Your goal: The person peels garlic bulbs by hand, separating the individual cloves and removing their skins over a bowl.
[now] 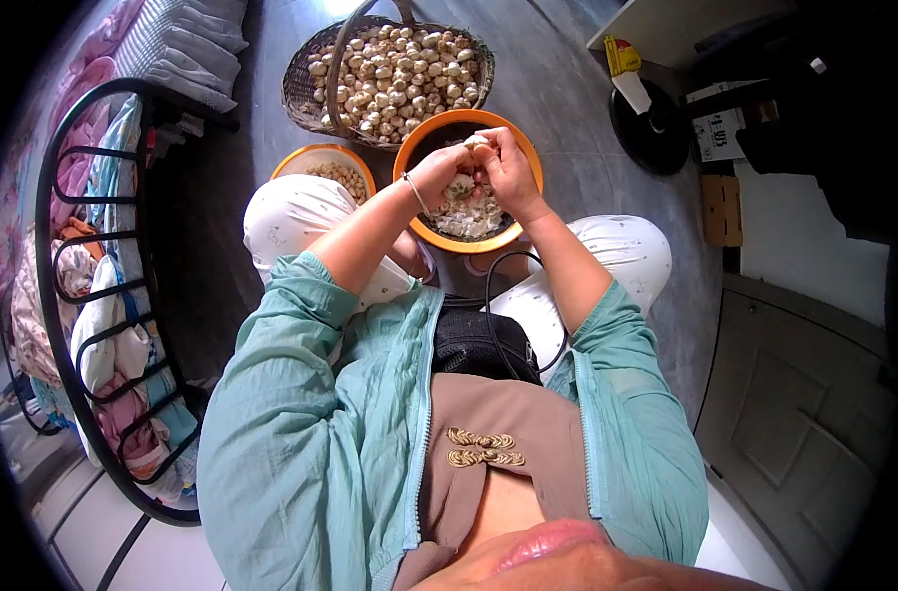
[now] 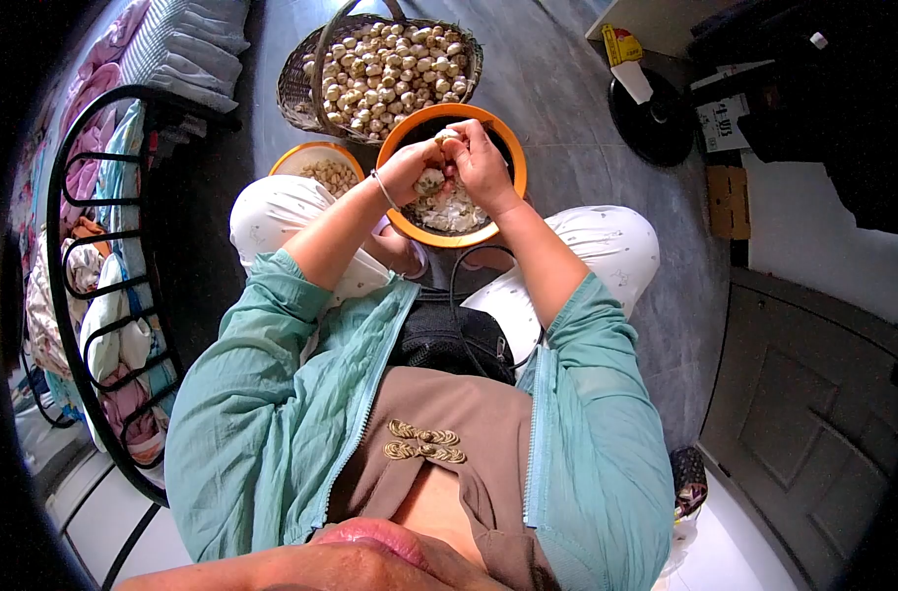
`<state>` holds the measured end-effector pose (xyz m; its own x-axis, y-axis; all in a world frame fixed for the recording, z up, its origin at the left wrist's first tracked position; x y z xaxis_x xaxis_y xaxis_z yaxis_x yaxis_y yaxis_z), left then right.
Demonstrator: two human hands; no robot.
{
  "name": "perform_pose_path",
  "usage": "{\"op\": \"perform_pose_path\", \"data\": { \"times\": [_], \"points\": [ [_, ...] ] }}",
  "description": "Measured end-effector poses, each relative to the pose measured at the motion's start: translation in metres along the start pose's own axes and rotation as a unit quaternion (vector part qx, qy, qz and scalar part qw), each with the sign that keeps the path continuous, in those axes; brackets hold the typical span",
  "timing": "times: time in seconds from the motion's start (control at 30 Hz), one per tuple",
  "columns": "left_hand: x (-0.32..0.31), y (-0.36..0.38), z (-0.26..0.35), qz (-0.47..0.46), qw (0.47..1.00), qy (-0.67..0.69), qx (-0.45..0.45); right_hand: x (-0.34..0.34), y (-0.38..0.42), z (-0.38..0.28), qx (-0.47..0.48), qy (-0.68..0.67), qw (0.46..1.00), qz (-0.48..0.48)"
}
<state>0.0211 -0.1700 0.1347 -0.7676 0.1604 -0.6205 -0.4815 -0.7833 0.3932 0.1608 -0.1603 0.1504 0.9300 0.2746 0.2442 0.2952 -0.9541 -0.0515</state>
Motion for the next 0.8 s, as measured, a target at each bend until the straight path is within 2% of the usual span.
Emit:
{"op": "perform_pose_path", "data": {
  "times": [0.03, 0.07, 0.13, 0.17, 0.2, 0.27, 0.33, 0.47, 0.53, 0.6, 0.8],
  "points": [
    [0.0, 0.0, 0.0, -0.017, 1.0, -0.006, -0.016, 0.001, 0.0, 0.001, -0.057, -0.043, 0.997, -0.016],
    [0.001, -0.002, 0.0, -0.019, 1.0, -0.014, -0.016, 0.001, -0.001, 0.005, -0.057, -0.043, 0.997, -0.014],
    [0.006, -0.004, 0.001, -0.023, 0.999, -0.041, -0.021, 0.001, -0.006, 0.021, -0.079, -0.145, 0.986, -0.018],
    [0.008, -0.004, 0.001, -0.026, 0.997, -0.068, -0.025, 0.001, -0.007, 0.028, -0.079, -0.145, 0.986, -0.018],
    [0.006, -0.002, 0.004, 0.012, 0.997, -0.076, 0.009, 0.0, -0.008, 0.028, -0.081, -0.167, 0.982, -0.02],
    [0.001, 0.0, 0.011, 0.004, 0.996, -0.084, 0.012, -0.001, -0.008, 0.029, -0.084, -0.188, 0.978, -0.024],
    [0.0, 0.001, 0.012, -0.004, 0.996, -0.093, 0.017, 0.002, -0.005, 0.014, -0.03, -0.062, 0.998, 0.002],
    [0.003, -0.002, 0.01, -0.028, 0.995, -0.09, 0.027, 0.002, -0.004, 0.009, -0.021, -0.046, 0.999, -0.011],
    [0.006, -0.003, 0.007, -0.041, 0.995, -0.09, 0.03, 0.004, -0.004, 0.005, 0.042, 0.038, 0.998, -0.006],
    [0.009, -0.004, 0.005, -0.04, 0.998, -0.052, 0.024, 0.004, -0.002, 0.002, 0.047, 0.043, 0.998, -0.007],
    [0.009, -0.002, 0.009, -0.058, 0.995, -0.076, 0.021, 0.003, -0.001, -0.002, 0.05, 0.033, 0.998, -0.021]
  ]
}}
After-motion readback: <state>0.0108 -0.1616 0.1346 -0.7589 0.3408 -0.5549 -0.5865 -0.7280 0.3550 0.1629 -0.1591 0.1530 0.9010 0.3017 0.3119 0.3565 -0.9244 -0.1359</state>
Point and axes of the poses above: each hand's wrist, its own y-axis away from the middle knuckle, its own x-axis out of the back of the hand, z = x × y, the point moved 2 cm from there along -y, towards the middle knuckle, and after that the axes turned 4 degrees about -x, right-handed, at the moved point
